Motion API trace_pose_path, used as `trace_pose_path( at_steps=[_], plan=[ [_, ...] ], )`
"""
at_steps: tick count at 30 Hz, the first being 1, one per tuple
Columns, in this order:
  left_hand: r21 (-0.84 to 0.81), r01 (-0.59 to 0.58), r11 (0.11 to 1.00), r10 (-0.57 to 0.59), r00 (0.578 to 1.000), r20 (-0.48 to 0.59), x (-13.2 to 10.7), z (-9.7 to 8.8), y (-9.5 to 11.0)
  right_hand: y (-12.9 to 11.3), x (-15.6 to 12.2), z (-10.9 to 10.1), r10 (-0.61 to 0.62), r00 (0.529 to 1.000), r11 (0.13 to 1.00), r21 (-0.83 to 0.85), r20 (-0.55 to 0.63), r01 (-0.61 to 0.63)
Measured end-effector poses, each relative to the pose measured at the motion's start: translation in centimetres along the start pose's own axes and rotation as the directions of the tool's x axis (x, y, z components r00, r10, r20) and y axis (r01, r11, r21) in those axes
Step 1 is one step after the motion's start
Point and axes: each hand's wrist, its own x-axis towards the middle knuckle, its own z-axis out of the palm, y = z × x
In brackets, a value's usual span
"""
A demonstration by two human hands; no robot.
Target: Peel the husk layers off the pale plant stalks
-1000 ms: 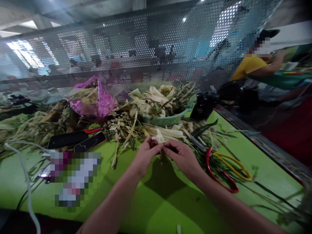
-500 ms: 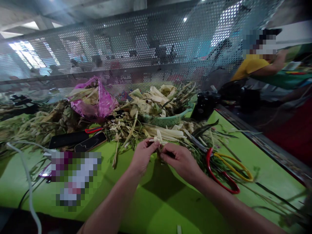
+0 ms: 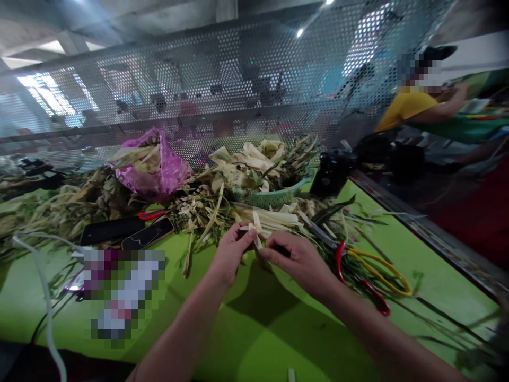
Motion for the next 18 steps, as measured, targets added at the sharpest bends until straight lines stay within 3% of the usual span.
trace_pose_path(
  at_steps=[4, 13, 18],
  plan=[
    [0.023, 0.026, 0.999, -0.027, 0.998, 0.049, -0.2, 0.1, 0.4, 0.9, 0.3, -0.3, 0.087, 0.973, 0.996, 0.018, -0.213, -0.085],
    [0.043, 0.009, 0.999, -0.014, 0.993, 0.119, 0.0, -0.1, 0.5, 1.5, 0.9, -0.4, 0.046, 0.989, 0.998, 0.044, -0.140, -0.040],
    [-0.026, 0.102, 0.994, -0.098, 0.988, 0.120, -0.2, 0.0, 0.7, 1.5, 0.9, -0.6, 0.051, 0.993, 0.999, -0.006, -0.111, -0.052]
  ],
)
